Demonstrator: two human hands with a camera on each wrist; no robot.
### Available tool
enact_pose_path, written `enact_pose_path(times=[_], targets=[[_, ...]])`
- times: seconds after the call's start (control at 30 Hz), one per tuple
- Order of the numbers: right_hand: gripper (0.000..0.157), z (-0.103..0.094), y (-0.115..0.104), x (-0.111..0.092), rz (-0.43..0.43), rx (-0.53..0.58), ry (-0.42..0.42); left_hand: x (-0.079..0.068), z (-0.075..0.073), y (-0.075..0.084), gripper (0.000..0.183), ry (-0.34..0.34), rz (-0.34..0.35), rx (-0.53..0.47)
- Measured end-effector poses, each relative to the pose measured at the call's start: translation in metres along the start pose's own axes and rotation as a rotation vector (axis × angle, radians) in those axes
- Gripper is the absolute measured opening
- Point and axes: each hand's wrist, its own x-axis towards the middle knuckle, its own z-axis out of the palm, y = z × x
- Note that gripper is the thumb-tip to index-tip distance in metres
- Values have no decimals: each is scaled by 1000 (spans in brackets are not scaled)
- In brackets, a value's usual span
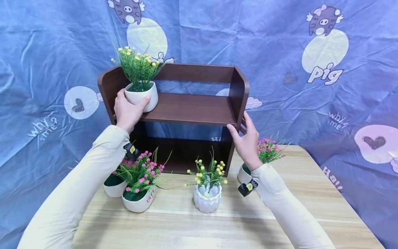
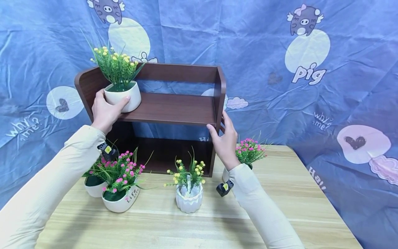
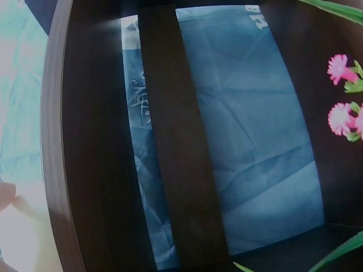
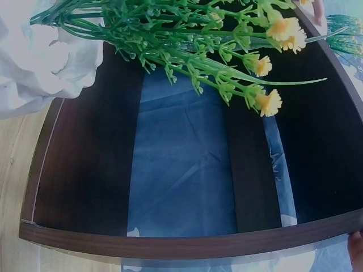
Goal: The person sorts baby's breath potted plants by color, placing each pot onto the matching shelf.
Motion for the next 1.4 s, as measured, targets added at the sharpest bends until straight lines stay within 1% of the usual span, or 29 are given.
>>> enact_pose_path(times=[0.2,0.53,0.8,0.93,1.07,1.2,1.3,1.4], targets=[[55,1,-1,0,-1,1,8,0,-3,-3,86,-32,24,24],[54,0,-2,0,-2,14,10,-1,-5,-4,84,-38,40,26],[54,-1,0,1,-8,25,6,-3,-8,-5,80,-36,89,44],[54,0,1,1,-1,29,1,-5,-12,-4,84,-47,89,41],[54,0,0,0,7,26,-1,-13,-21,0,90,-85,100,17],[54,0,-1,0,10,20,-2,-24,-32,5,92,-142,130,-40],[54,0,-1,0,8,20,0,-34,-38,8,89,-178,173,-60],[54,0,0,1,5,24,1,-45,-40,10,85,-214,218,-42]])
